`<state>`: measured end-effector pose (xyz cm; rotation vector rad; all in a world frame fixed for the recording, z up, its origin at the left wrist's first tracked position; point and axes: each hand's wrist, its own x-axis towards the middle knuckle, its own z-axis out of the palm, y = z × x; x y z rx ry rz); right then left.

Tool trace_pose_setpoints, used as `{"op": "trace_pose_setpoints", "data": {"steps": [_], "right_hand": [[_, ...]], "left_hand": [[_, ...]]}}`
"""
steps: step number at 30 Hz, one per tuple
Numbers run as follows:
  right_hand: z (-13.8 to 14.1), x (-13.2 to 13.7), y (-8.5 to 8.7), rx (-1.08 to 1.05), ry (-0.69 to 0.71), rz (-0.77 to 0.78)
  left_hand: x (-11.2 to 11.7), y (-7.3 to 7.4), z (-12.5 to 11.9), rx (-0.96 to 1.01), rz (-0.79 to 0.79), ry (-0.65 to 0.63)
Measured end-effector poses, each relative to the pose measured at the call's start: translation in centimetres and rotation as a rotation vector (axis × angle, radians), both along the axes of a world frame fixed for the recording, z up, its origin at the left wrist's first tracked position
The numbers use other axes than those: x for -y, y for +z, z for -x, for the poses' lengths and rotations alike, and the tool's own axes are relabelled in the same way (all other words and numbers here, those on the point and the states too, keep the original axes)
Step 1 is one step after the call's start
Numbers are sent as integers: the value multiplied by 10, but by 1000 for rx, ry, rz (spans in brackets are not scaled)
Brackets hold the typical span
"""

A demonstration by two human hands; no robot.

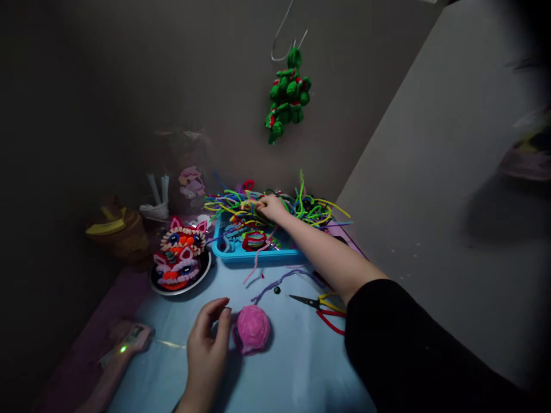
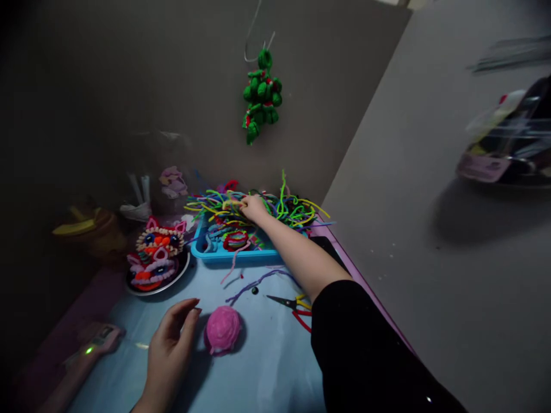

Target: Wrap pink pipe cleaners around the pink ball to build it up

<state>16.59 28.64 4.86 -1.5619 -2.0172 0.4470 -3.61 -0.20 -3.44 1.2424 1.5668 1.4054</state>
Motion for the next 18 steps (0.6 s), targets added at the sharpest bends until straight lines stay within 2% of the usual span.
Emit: {"op": "trace_pose_setpoints", "data": {"steps": [4,10,14,18], "right_hand": [[-15,-11,11,-246,-57,68],[-28,-2,15,-553,-19,222],[-34,2,22,-634,-5,283],[-39,6,27,-641,12,240]], "left_hand": [[0,0,-1,17,-1,-10],[0,-1,-1,4,-17,-22],[1,1,-1,5,-17,-24],[1,5,-1,6,-12,-15]]}}
